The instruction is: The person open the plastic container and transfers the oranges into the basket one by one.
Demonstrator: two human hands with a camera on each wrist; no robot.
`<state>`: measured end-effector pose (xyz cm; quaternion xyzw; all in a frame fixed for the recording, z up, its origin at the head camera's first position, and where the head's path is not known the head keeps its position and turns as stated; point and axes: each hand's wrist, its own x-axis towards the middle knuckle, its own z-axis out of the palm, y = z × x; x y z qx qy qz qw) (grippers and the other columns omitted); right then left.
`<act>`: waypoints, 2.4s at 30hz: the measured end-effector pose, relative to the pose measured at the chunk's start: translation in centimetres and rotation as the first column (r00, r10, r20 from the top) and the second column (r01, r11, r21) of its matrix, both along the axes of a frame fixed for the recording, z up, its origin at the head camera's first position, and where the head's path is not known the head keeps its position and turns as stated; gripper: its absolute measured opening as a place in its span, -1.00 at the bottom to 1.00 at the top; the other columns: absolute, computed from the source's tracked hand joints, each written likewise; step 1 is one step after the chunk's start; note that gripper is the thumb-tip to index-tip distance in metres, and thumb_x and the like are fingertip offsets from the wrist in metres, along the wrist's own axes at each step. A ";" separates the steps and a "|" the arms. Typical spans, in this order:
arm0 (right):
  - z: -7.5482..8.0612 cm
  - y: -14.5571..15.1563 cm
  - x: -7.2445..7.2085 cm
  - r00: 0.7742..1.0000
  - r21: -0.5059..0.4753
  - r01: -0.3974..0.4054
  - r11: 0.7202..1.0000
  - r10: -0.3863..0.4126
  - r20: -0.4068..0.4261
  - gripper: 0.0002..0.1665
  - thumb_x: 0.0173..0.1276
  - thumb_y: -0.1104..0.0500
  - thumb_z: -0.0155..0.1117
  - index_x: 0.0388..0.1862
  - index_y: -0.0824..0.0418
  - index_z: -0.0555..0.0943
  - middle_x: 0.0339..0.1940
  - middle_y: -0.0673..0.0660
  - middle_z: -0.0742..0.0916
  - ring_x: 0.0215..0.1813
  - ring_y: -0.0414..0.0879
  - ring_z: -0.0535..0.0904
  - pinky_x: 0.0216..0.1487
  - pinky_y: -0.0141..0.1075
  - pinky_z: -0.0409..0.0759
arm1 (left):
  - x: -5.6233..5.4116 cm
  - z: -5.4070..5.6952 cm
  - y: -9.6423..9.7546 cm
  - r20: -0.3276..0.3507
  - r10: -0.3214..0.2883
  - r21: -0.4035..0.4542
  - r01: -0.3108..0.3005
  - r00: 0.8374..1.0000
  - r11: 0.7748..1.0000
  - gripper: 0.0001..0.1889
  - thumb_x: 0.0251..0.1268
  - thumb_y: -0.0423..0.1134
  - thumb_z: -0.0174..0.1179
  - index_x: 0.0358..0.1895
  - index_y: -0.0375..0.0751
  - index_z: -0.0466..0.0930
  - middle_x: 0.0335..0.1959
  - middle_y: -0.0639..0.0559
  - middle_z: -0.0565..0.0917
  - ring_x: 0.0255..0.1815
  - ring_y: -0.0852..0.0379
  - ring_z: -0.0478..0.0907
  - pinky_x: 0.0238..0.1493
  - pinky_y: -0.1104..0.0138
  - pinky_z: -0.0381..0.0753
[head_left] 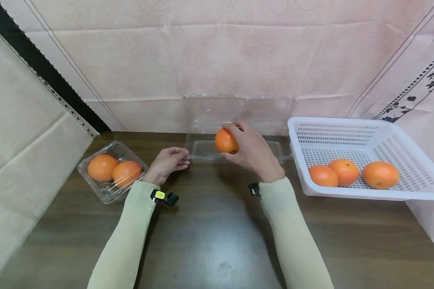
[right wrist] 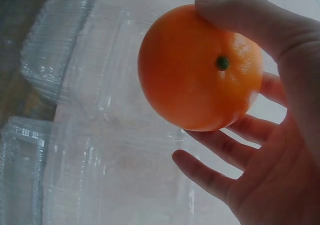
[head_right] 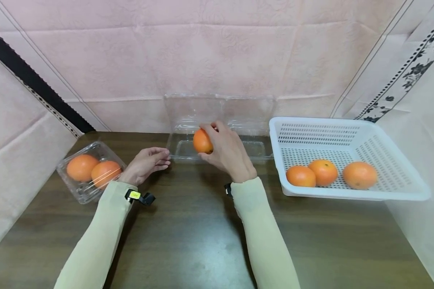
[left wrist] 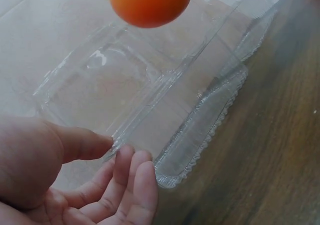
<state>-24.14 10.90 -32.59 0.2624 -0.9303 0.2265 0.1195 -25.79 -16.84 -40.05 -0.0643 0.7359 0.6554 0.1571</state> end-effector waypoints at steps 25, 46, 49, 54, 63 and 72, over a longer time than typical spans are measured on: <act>1.5 1.5 1.1 0.997 -0.021 0.011 1.000 -0.009 0.077 -0.22 0.19 0.00 0.56 0.39 -0.05 0.48 0.21 0.01 0.58 0.11 -0.04 0.52 0.20 -0.08 0.68 | -0.1 0.3 -0.2 0.034 -0.012 -0.027 0.013 0.999 1.000 -0.56 0.64 -0.15 0.02 0.39 -0.34 0.34 0.24 -0.31 0.52 0.03 0.05 0.65 0.03 0.41 0.77; 2.8 2.7 2.4 0.997 -0.021 0.020 1.000 -0.019 0.081 -0.19 0.18 0.01 0.57 0.40 -0.04 0.47 0.23 0.01 0.57 0.14 -0.03 0.50 0.25 -0.06 0.64 | 0.0 0.3 0.1 0.020 0.010 -0.019 -0.010 1.000 1.000 -0.55 0.61 -0.15 0.06 0.37 -0.34 0.35 0.20 -0.28 0.54 -0.12 0.18 0.67 0.00 0.43 0.77; 2.8 2.8 2.6 0.997 -0.022 0.025 0.999 -0.023 0.076 -0.19 0.18 0.00 0.57 0.40 -0.05 0.47 0.22 0.00 0.57 0.14 -0.04 0.51 0.25 -0.06 0.64 | 0.0 0.2 0.0 0.019 0.010 -0.018 -0.010 1.000 1.000 -0.56 0.61 -0.15 0.06 0.37 -0.33 0.35 0.17 -0.26 0.55 -0.13 0.19 0.66 0.01 0.43 0.77; 2.9 3.0 2.8 0.998 -0.032 0.026 0.999 -0.024 0.054 -0.20 0.17 -0.01 0.58 0.39 -0.06 0.48 0.19 -0.02 0.58 0.11 -0.05 0.52 0.23 -0.09 0.64 | -0.1 0.0 0.0 0.016 0.009 -0.015 -0.009 1.000 1.000 -0.55 0.61 -0.14 0.07 0.36 -0.34 0.35 0.15 -0.24 0.56 -0.12 0.17 0.66 0.02 0.43 0.77; 3.3 3.7 3.4 0.998 -0.049 0.036 0.998 -0.033 0.061 -0.22 0.16 -0.04 0.58 0.36 -0.09 0.49 0.19 -0.02 0.57 0.12 -0.05 0.53 0.21 -0.08 0.65 | 0.0 0.0 0.1 0.014 0.008 -0.021 -0.008 1.000 1.000 -0.56 0.61 -0.15 0.06 0.35 -0.34 0.36 0.13 -0.22 0.56 -0.10 0.16 0.66 0.02 0.44 0.76; 3.6 4.5 3.7 0.996 -0.061 0.054 0.997 -0.049 0.079 -0.15 0.14 0.01 0.61 0.41 -0.04 0.47 0.26 0.04 0.56 0.17 0.01 0.51 0.21 0.00 0.66 | 0.0 0.1 0.1 0.024 0.017 -0.029 -0.016 1.000 0.999 -0.57 0.62 -0.15 0.05 0.36 -0.33 0.36 0.16 -0.24 0.55 -0.09 0.14 0.65 0.03 0.43 0.76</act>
